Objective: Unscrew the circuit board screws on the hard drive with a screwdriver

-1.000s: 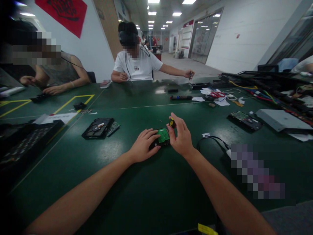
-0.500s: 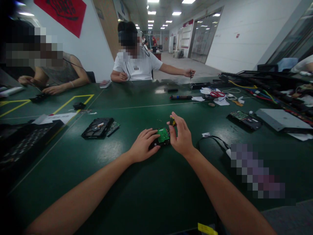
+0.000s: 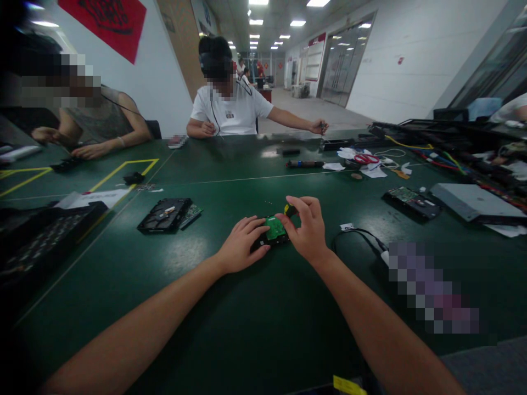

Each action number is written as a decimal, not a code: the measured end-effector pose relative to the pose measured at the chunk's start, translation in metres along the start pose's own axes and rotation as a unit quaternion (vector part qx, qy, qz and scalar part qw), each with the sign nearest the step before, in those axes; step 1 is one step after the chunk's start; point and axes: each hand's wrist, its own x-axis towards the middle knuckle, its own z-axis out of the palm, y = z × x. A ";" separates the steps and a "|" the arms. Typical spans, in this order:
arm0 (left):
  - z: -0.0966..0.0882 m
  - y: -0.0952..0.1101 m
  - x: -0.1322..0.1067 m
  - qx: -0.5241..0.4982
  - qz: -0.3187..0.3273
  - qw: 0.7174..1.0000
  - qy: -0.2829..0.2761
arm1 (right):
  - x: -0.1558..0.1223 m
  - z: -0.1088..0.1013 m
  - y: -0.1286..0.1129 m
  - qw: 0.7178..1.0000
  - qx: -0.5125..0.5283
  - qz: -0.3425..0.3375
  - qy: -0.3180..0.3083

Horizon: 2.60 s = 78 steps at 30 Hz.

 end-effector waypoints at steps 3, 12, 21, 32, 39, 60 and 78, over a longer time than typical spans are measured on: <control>0.000 0.000 0.000 0.000 0.001 1.000 0.003 | -0.001 0.001 0.001 1.000 0.004 0.003 -0.009; 0.000 0.000 0.000 -0.001 0.003 1.000 0.003 | -0.001 0.002 0.001 1.000 0.012 -0.005 -0.018; 0.000 0.002 0.000 0.007 0.000 1.000 0.005 | -0.004 0.004 0.001 0.996 0.068 0.026 -0.058; 0.001 0.000 0.000 0.005 -0.011 1.000 0.011 | -0.004 0.003 0.001 0.999 0.021 0.021 -0.034; 0.001 0.000 0.001 0.004 -0.008 1.000 0.009 | -0.002 0.002 0.001 1.000 0.004 0.003 -0.008; -0.001 0.001 0.001 0.015 -0.010 1.000 0.001 | 0.000 0.000 0.002 1.000 0.005 0.017 -0.002; -0.001 0.001 0.001 0.008 -0.010 1.000 0.000 | -0.002 0.002 0.003 1.000 0.008 0.026 0.011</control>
